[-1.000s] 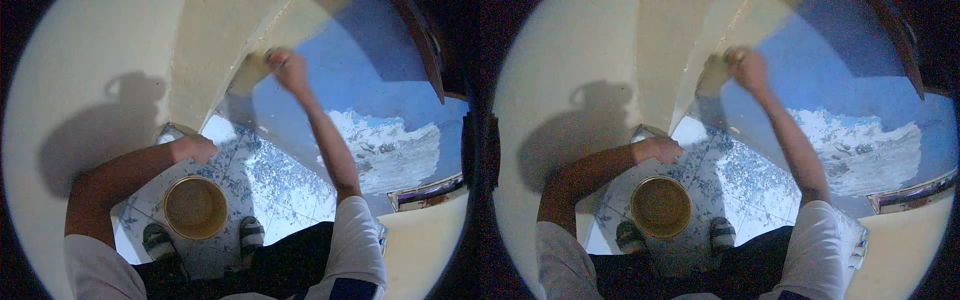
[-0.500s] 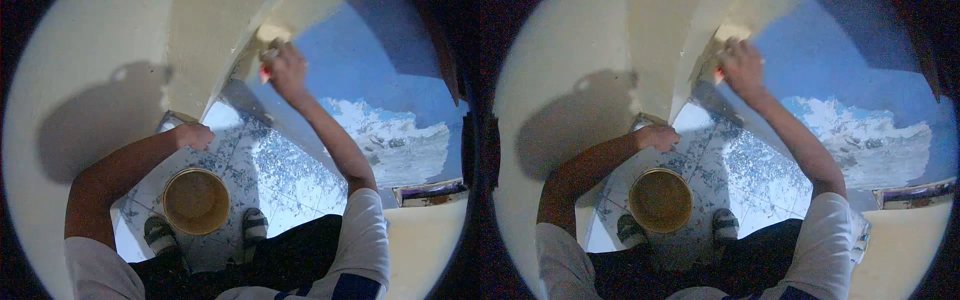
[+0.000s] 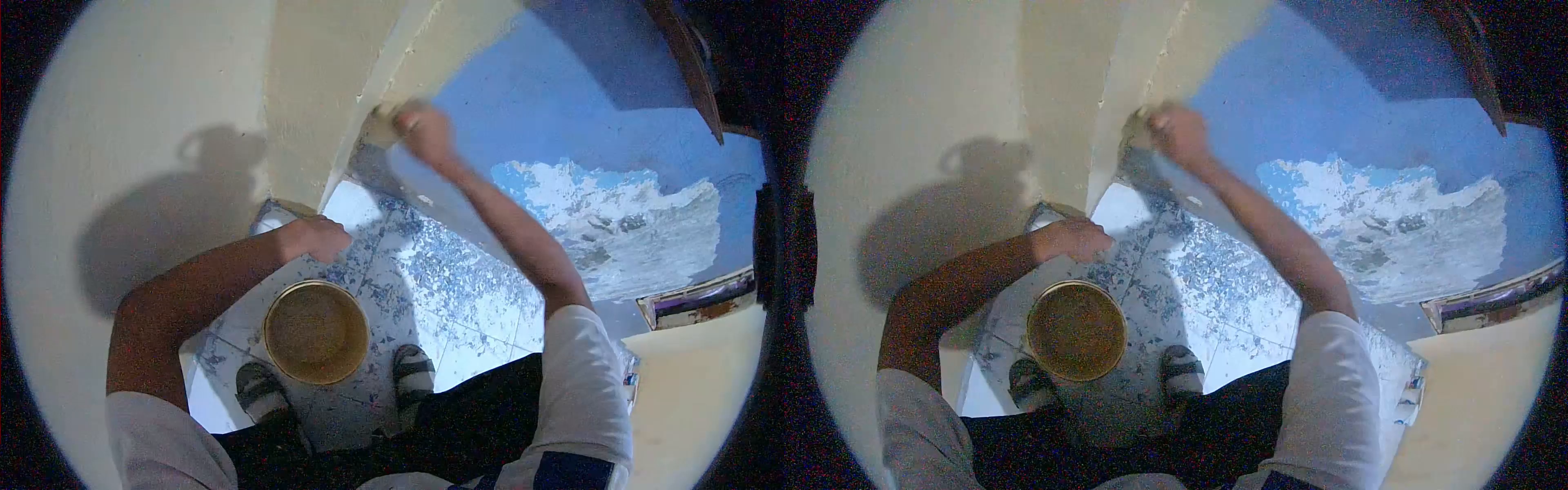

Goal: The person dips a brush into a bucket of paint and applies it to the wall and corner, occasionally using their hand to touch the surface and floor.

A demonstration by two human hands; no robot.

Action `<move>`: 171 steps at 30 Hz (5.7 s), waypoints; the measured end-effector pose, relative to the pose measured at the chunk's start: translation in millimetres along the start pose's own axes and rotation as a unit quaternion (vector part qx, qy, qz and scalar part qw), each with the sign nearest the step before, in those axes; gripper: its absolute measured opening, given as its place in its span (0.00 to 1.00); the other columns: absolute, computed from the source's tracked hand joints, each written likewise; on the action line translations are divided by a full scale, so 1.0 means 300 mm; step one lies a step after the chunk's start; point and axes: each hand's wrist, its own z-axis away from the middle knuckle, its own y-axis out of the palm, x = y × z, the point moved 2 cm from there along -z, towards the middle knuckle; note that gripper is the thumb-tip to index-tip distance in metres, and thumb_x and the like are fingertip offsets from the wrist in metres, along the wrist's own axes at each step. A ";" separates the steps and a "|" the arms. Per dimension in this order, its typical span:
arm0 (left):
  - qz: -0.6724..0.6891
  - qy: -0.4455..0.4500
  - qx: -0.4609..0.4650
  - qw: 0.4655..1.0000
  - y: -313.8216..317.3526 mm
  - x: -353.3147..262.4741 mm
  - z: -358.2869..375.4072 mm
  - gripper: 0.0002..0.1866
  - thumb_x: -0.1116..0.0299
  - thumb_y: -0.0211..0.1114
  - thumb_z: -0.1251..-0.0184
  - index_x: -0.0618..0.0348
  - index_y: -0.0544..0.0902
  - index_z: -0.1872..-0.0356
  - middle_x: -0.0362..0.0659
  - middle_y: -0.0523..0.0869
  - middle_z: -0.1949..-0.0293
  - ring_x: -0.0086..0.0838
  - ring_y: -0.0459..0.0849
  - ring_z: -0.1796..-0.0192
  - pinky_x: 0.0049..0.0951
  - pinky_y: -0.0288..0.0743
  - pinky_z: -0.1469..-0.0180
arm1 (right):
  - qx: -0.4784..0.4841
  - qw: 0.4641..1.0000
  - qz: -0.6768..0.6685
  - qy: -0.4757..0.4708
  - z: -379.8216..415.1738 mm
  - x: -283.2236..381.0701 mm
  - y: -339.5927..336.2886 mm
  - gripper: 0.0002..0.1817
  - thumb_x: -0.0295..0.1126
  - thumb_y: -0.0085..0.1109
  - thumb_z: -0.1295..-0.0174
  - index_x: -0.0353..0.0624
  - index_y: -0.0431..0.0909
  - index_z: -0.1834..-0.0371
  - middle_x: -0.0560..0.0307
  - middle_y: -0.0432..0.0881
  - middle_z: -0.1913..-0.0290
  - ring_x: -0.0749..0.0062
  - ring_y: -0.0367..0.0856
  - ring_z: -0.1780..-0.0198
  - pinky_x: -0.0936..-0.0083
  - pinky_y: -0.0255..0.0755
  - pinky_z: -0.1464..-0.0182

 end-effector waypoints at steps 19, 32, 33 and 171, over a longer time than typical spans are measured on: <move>-0.010 -0.009 0.002 1.000 0.015 0.023 -0.015 0.16 0.60 0.61 0.41 0.64 0.82 0.61 0.55 0.84 0.59 0.46 0.83 0.54 0.44 0.77 0.52 | 0.091 0.992 0.067 -0.050 0.125 0.093 -0.034 0.03 0.32 0.59 0.53 0.48 0.78 0.74 0.52 0.77 0.63 0.55 0.79 0.63 0.60 0.73 0.65; -0.076 -0.075 0.038 0.994 0.087 0.223 0.052 0.20 0.50 0.62 0.43 0.57 0.83 0.63 0.51 0.85 0.62 0.45 0.84 0.58 0.46 0.76 0.55 | 0.294 0.865 -0.406 0.033 0.229 0.171 -0.156 0.10 0.25 0.65 0.55 0.39 0.81 0.67 0.50 0.82 0.69 0.63 0.81 0.67 0.70 0.73 0.63; -0.058 -0.081 0.004 0.995 0.043 0.200 0.068 0.20 0.49 0.62 0.43 0.58 0.83 0.63 0.51 0.85 0.63 0.46 0.84 0.58 0.46 0.76 0.55 | 0.286 0.882 -0.375 -0.004 0.247 0.164 -0.164 0.10 0.25 0.65 0.54 0.39 0.80 0.67 0.50 0.82 0.69 0.62 0.81 0.67 0.70 0.74 0.63; 0.160 0.209 -0.333 0.906 -0.390 -0.090 -0.294 0.32 0.44 0.47 0.29 0.62 0.67 0.38 0.56 0.72 0.43 0.45 0.70 0.38 0.37 0.62 0.35 | 0.564 0.692 -0.435 -0.116 0.530 0.016 -0.162 0.11 0.31 0.65 0.52 0.42 0.82 0.64 0.55 0.84 0.67 0.70 0.81 0.65 0.72 0.73 0.59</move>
